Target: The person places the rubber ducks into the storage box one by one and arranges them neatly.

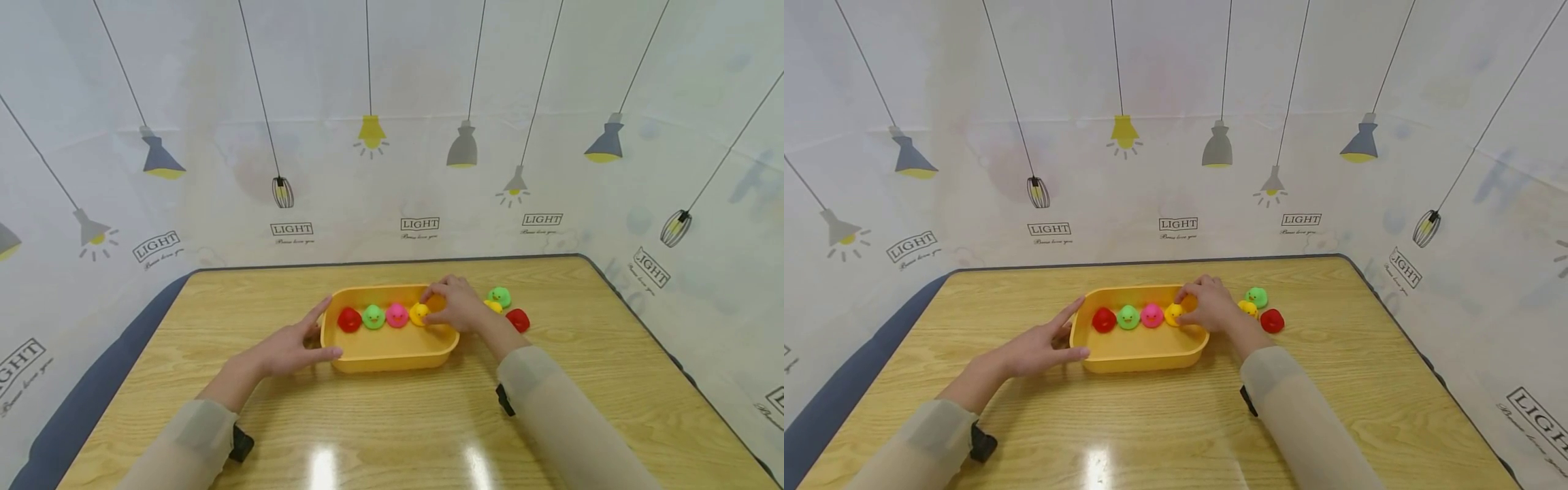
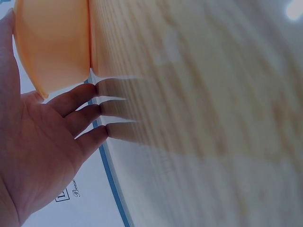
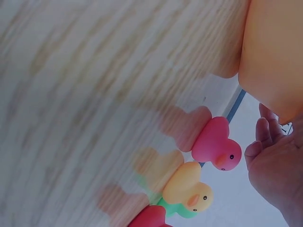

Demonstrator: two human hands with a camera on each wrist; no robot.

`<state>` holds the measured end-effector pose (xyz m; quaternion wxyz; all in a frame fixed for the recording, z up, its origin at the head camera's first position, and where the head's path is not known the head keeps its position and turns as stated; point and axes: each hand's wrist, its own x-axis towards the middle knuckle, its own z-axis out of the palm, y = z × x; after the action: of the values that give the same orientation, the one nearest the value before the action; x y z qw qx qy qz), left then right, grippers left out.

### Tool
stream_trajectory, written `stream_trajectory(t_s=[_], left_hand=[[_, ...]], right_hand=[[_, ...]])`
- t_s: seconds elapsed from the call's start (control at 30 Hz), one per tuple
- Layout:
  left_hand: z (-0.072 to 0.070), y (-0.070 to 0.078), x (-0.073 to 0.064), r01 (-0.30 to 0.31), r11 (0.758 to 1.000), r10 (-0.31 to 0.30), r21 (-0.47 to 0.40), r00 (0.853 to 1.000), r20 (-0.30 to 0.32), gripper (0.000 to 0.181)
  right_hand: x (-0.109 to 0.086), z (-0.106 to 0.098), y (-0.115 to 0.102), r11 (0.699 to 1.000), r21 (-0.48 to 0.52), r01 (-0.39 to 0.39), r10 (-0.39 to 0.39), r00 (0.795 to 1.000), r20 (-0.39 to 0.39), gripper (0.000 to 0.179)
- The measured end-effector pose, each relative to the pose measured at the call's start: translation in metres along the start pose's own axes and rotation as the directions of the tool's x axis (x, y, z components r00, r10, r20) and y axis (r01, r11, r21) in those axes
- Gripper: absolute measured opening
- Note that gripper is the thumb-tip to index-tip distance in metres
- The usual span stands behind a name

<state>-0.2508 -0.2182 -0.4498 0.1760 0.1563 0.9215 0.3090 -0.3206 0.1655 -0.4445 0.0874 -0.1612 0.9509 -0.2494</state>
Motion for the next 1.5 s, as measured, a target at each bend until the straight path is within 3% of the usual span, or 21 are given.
stream_trajectory(t_s=[0.67,0.87,1.0,1.27,1.5], left_hand=[[0.0,-0.002,0.0,0.01,1.0,-0.01,-0.002,1.0,-0.003,0.114],[0.001,-0.002,-0.001,0.019,1.0,-0.019,-0.003,1.0,0.001,0.115],[0.001,-0.001,-0.001,0.015,1.0,-0.015,0.0,1.0,-0.001,0.114],[0.002,-0.001,0.0,0.019,1.0,-0.019,0.008,1.0,-0.007,0.113],[0.001,-0.001,0.0,0.029,1.0,-0.029,0.002,1.0,-0.01,0.113]], right_hand=[[-0.001,-0.001,-0.004,1.0,0.006,0.01,-0.01,1.0,0.0,0.035],[-0.003,0.001,-0.001,0.997,0.048,0.06,-0.057,0.996,-0.069,0.037],[-0.008,0.0,0.004,0.989,0.102,0.11,-0.094,0.984,-0.149,0.039],[-0.026,-0.015,0.018,0.96,0.195,0.201,-0.159,0.965,-0.21,0.037],[-0.051,-0.039,0.035,0.96,0.228,0.159,-0.113,0.973,-0.203,0.034]])
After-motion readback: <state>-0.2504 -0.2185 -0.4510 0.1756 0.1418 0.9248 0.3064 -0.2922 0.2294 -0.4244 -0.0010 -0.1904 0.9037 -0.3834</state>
